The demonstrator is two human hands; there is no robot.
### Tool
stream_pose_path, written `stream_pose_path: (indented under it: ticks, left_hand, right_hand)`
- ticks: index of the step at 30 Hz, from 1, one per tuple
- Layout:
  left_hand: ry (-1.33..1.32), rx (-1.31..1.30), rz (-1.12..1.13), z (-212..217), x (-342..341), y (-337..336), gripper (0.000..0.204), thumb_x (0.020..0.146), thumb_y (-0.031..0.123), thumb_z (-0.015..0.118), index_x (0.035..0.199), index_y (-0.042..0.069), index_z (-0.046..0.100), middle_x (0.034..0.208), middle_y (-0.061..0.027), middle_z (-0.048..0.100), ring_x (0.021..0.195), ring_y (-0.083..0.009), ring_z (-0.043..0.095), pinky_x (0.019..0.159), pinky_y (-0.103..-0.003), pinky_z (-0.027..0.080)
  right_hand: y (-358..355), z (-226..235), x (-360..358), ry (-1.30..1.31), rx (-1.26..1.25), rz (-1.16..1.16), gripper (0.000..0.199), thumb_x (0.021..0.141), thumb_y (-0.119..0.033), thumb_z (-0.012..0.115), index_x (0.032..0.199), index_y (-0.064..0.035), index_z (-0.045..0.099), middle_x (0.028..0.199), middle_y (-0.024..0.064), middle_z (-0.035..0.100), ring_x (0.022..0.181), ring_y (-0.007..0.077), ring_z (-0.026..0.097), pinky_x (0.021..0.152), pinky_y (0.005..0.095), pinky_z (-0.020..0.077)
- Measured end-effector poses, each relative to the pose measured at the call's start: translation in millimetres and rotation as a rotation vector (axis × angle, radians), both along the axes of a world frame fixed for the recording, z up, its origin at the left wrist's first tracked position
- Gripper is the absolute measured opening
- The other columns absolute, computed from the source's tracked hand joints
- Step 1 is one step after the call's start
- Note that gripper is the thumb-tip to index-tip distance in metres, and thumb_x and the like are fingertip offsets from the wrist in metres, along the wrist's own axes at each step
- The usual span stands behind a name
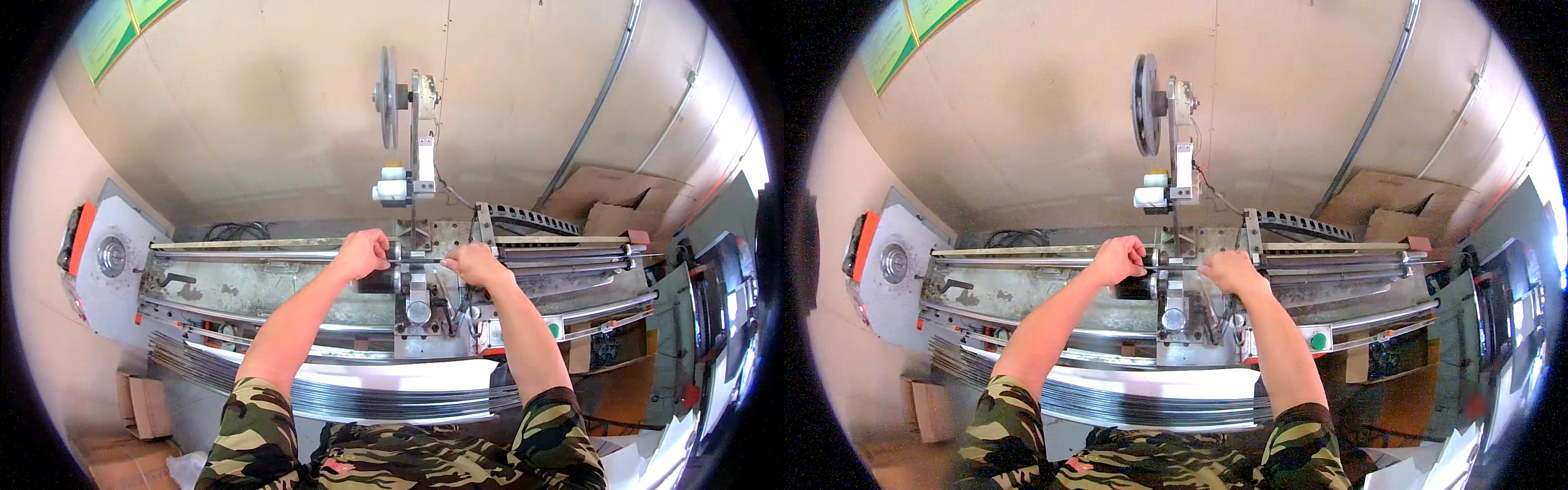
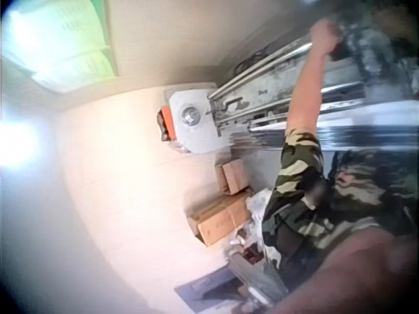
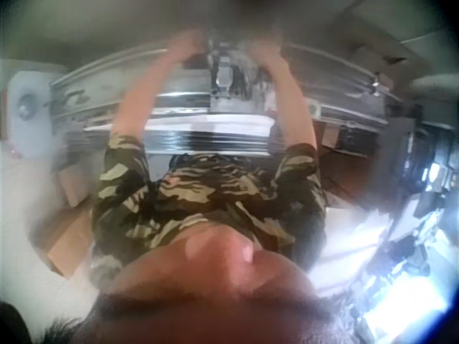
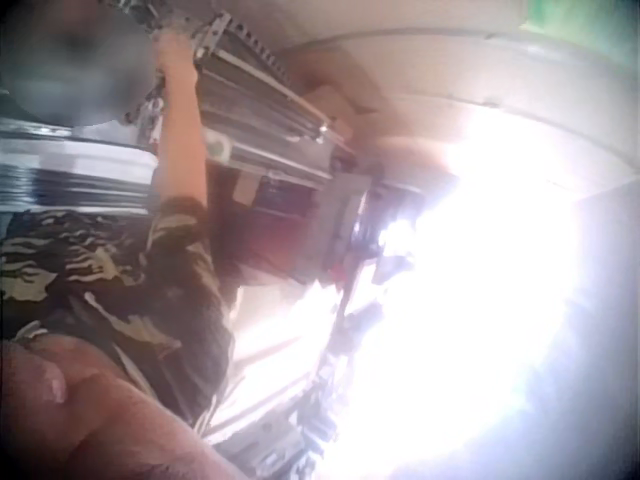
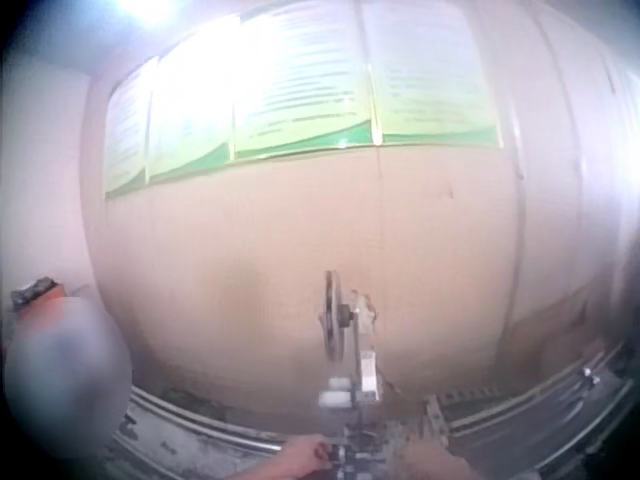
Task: The person repeatedly feeds long metal rods into a bending machine, secures them, and operates the machine to bend the rods. The person then removes the bent rods and places them aside, repeating the process with new rods.
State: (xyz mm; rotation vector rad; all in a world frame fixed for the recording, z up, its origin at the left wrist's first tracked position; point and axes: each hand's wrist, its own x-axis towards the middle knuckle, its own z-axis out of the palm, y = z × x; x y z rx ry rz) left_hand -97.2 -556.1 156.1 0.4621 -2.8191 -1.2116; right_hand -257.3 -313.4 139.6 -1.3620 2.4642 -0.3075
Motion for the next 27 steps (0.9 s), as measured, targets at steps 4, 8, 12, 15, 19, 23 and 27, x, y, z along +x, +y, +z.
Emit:
stream_pose_path:
  ticks: [4,8,12,15,19,23,27]
  left_hand:
    - [0.022,0.067,-0.026,-1.6,13.0,-13.1,0.038,0.068,0.007,0.085,0.101,0.004,0.066,0.085,-0.0059,0.072,0.079,-0.0194,0.069,0.074,-0.034,0.054]
    - [0.207,-0.038,-0.209,-18.3,20.0,-3.1,0.056,0.065,0.025,0.090,0.112,0.005,0.067,0.101,-0.0102,0.065,0.097,-0.0261,0.062,0.087,-0.038,0.052]
    - [0.304,-0.461,-0.166,-8.0,57.6,33.5,0.084,0.057,0.036,0.092,0.123,0.000,0.056,0.117,-0.0129,0.054,0.116,-0.0330,0.050,0.098,-0.043,0.043]
    - [0.332,-0.655,-0.064,-24.0,62.2,45.1,0.065,0.061,0.024,0.086,0.116,0.003,0.056,0.112,-0.0113,0.054,0.111,-0.0292,0.052,0.096,-0.042,0.042]
    - [0.444,-0.810,0.062,-15.8,56.7,56.7,0.024,0.081,0.013,0.059,0.104,0.007,0.058,0.100,-0.0090,0.053,0.101,-0.0252,0.053,0.089,-0.037,0.043]
    - [0.462,-0.831,0.105,-3.4,48.7,73.6,0.023,0.083,0.011,0.057,0.106,0.007,0.058,0.107,-0.0093,0.055,0.105,-0.0271,0.053,0.093,-0.040,0.045]
    - [0.366,-0.870,0.142,-18.3,43.9,82.8,0.033,0.079,0.008,0.060,0.112,0.007,0.058,0.113,-0.0104,0.055,0.109,-0.0304,0.053,0.097,-0.042,0.045]
  right_hand:
    - [-12.0,13.2,16.4,0.126,-0.042,-0.036,0.028,0.087,-0.038,0.069,0.089,-0.0121,0.077,0.091,0.0100,0.073,0.101,0.0317,0.065,0.093,0.0450,0.0465]
    - [0.0,-5.0,17.1,0.386,-0.142,-0.075,0.023,0.070,-0.036,0.082,0.078,-0.0154,0.077,0.087,0.0064,0.072,0.099,0.0262,0.064,0.099,0.0415,0.0422]
    - [-9.9,-8.0,31.1,0.468,-0.268,-0.140,0.023,0.061,-0.032,0.086,0.071,-0.0159,0.075,0.088,0.0048,0.071,0.103,0.0239,0.062,0.104,0.0409,0.0381]
    - [-18.9,0.8,40.1,0.449,-0.273,-0.182,0.022,0.060,-0.028,0.088,0.072,-0.0149,0.075,0.089,0.0035,0.071,0.104,0.0228,0.061,0.107,0.0416,0.0362]
    - [-12.3,-0.2,40.8,0.427,-0.397,-0.155,0.026,0.059,-0.023,0.090,0.073,-0.0108,0.072,0.093,0.0044,0.071,0.103,0.0251,0.061,0.103,0.0440,0.0381]
    - [7.8,7.6,52.2,0.363,-0.520,-0.160,0.053,0.066,-0.019,0.086,0.115,-0.0097,0.066,0.117,0.0083,0.068,0.116,0.0268,0.057,0.111,0.0502,0.0306]
    - [56.0,-7.6,79.8,0.315,-0.714,-0.171,0.062,0.072,-0.016,0.082,0.128,-0.0053,0.058,0.133,0.0153,0.058,0.125,0.0326,0.051,0.113,0.0531,0.0293]
